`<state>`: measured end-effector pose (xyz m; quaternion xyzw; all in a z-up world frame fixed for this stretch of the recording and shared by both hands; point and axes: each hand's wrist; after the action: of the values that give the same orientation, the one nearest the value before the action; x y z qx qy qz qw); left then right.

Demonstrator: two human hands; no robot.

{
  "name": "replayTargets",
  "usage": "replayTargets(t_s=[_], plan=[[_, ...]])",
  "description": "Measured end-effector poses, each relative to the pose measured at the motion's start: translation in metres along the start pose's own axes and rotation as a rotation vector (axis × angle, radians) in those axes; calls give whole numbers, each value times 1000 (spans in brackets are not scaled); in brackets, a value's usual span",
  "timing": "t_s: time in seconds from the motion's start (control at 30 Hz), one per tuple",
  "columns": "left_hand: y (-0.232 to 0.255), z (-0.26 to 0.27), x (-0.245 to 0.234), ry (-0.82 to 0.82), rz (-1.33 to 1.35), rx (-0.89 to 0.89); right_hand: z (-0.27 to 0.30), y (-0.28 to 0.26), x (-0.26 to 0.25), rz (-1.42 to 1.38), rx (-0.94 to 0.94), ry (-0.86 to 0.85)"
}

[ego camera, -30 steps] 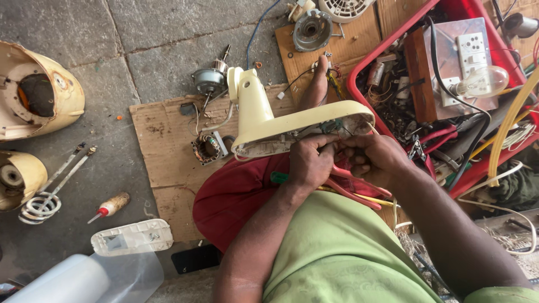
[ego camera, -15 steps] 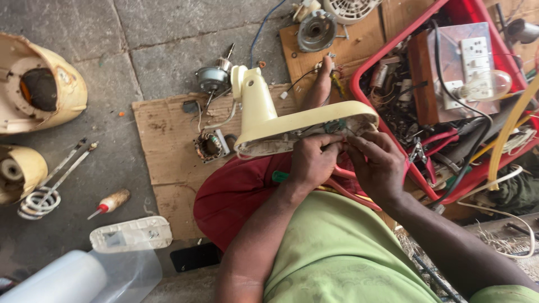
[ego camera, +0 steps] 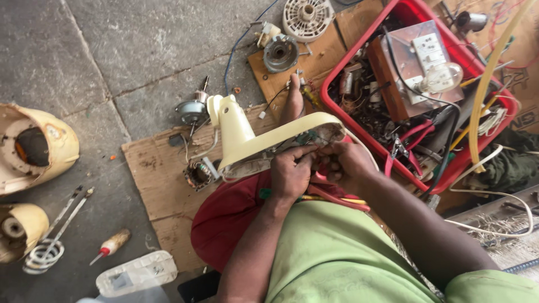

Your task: The person strips wires with a tool and applies red electrical tape to internal connections inside a dismantled white appliance housing while sitting on the floor.

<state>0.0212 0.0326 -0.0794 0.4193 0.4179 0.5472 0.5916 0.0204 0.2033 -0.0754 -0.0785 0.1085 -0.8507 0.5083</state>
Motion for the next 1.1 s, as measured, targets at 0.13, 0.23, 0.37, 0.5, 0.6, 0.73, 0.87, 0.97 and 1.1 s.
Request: replayTargets(t_s=[0.13, 0.23, 0.37, 0.5, 0.6, 0.73, 0.87, 0.97, 1.1], plan=[[2, -2, -1, -61, 60, -183, 30, 0, -9, 406, -436, 130], [6, -4, -6, -119, 108, -341, 52, 18, -6, 667, -1151, 222], [12, -4, -10, -145, 104, -265, 52, 24, 8, 648, -1493, 151], [16, -5, -11, -158, 138, -324, 50, 28, 9, 663, -1575, 247], [15, -5, -13, -154, 112, -370, 39, 34, 6, 683, -1571, 315], [6, -4, -11, -157, 157, -154, -4, 30, 2, 63, -515, 59], [4, -4, -8, -132, 144, -170, -7, 15, 3, -88, 8, -121], [3, -5, -11, -142, 114, -203, 32, 12, -4, 445, -434, 77], [3, -3, -11, -135, 107, -297, 56, 20, -1, 639, -1387, 195]])
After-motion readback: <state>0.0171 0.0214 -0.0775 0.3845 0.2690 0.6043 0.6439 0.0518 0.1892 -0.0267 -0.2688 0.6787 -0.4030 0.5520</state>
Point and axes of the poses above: each hand's wrist, its own z-axis away from the middle knuckle, its own x-axis out of the palm, y = z × x, and after that the axes turned 7 degrees about y, right-handed
